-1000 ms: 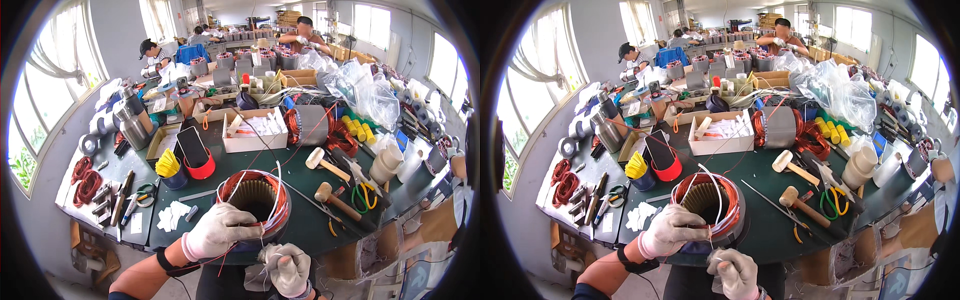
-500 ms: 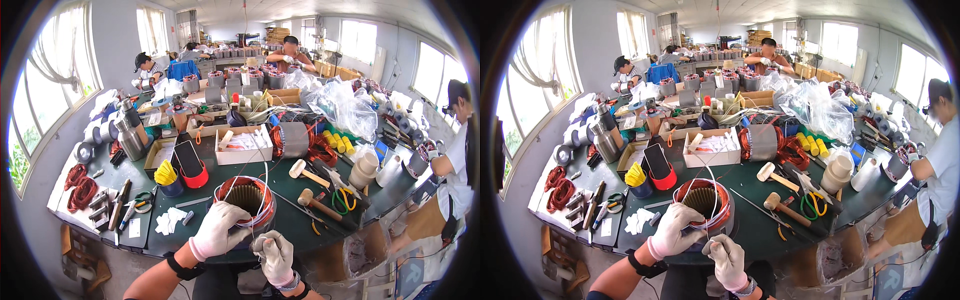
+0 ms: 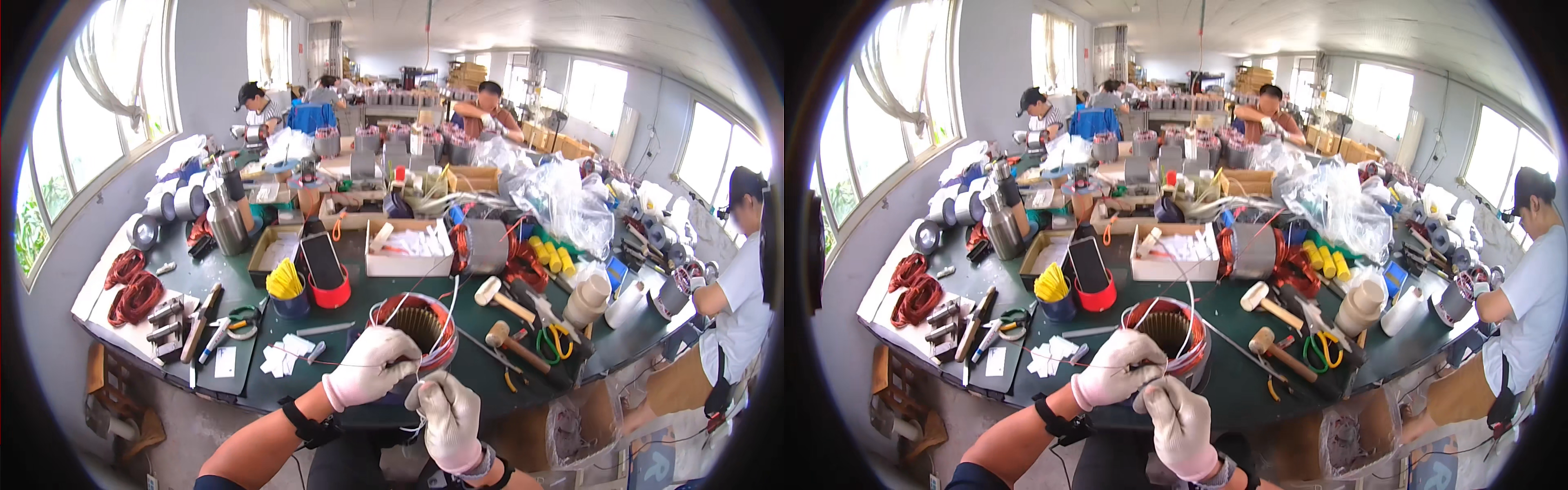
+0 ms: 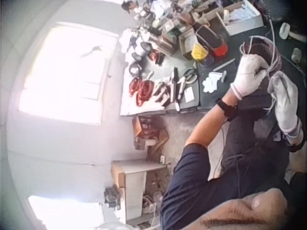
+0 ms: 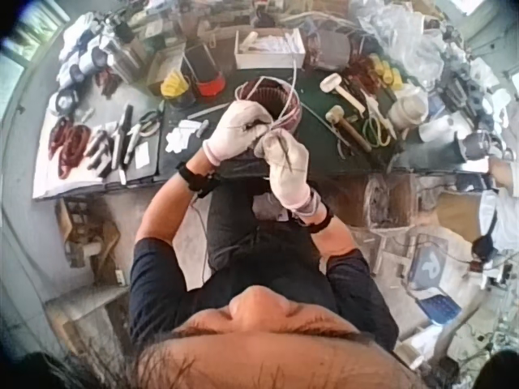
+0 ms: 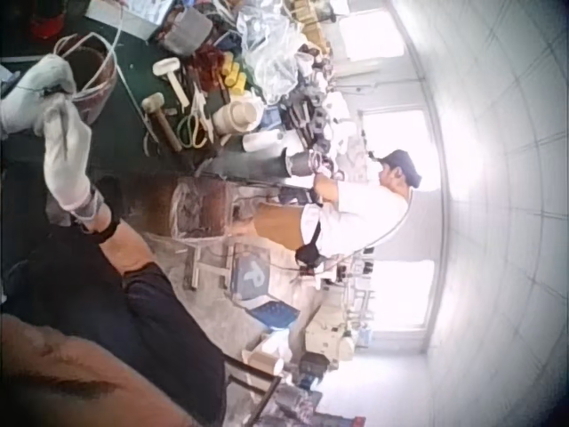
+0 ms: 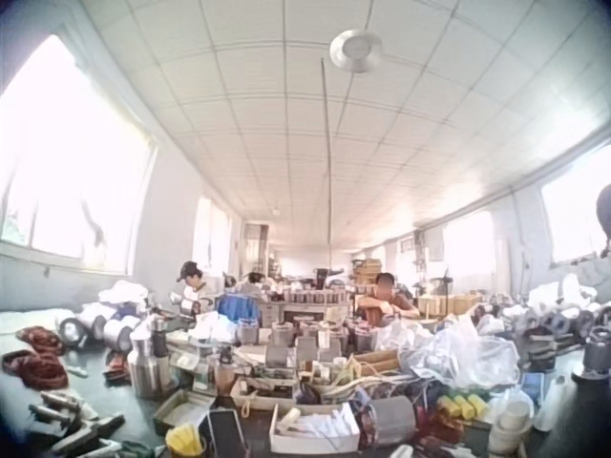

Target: Winding wires through a motor stator and securing them with tape and scissors.

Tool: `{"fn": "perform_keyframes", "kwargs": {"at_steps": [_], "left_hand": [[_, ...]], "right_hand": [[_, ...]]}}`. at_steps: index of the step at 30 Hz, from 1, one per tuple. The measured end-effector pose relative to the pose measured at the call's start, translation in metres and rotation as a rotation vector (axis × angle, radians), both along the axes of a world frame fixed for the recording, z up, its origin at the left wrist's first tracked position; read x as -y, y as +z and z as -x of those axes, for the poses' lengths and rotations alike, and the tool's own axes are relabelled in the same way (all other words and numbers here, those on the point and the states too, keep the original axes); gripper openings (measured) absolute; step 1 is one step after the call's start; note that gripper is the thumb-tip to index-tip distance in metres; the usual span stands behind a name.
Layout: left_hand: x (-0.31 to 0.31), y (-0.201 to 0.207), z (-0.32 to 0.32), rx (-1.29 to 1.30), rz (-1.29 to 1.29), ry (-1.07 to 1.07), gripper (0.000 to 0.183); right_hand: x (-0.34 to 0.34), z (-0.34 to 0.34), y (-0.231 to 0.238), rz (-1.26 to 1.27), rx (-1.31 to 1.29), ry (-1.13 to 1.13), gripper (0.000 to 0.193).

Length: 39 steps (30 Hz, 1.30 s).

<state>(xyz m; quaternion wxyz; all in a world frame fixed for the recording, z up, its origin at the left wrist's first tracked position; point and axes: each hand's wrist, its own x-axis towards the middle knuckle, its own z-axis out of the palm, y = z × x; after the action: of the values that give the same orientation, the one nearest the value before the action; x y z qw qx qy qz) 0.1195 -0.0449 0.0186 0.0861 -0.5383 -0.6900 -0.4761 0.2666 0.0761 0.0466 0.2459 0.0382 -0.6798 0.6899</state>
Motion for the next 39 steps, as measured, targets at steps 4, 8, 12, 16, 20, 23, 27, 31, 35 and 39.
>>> {"fn": "perform_keyframes", "kwargs": {"at_steps": [4,8,12,16,20,23,27,31,35,39], "left_hand": [[-0.010,0.006,0.002,-0.059,-0.029,-0.051,0.013],[-0.004,-0.002,0.009,-0.045,-0.018,-0.004,0.015],[-0.004,-0.002,0.007,-0.064,-0.011,-0.011,0.020],[-0.001,-0.015,0.012,-0.041,-0.178,0.212,0.023],[0.005,-0.081,0.014,0.700,-0.547,0.316,0.027],[0.018,-0.081,-0.002,0.907,-0.613,0.338,0.032],[0.046,-0.059,-0.049,0.957,-0.193,0.339,0.020],[0.017,0.019,-0.066,-0.329,0.018,0.293,0.045],[-0.012,0.003,-0.006,-0.290,0.217,0.109,0.039],[-0.008,0.008,-0.009,-0.250,0.221,0.197,0.031]], "right_hand": [[-0.013,-0.009,-0.066,0.204,0.077,-0.093,0.040],[-0.006,0.013,0.000,0.228,0.021,-0.053,0.035],[-0.018,0.000,-0.055,0.409,0.047,-0.019,0.033],[-0.019,-0.001,-0.055,0.281,0.047,0.012,0.033],[-0.012,0.003,-0.062,0.302,0.009,0.017,0.033],[-0.017,0.000,-0.067,0.339,-0.013,0.023,0.033],[-0.012,-0.003,-0.068,0.362,-0.004,0.085,0.034],[-0.006,-0.010,-0.066,0.295,0.010,0.005,0.037],[-0.009,-0.022,-0.070,-0.039,-0.023,-0.066,0.030],[-0.014,-0.019,-0.066,-0.505,-0.270,-0.025,0.008]]}}
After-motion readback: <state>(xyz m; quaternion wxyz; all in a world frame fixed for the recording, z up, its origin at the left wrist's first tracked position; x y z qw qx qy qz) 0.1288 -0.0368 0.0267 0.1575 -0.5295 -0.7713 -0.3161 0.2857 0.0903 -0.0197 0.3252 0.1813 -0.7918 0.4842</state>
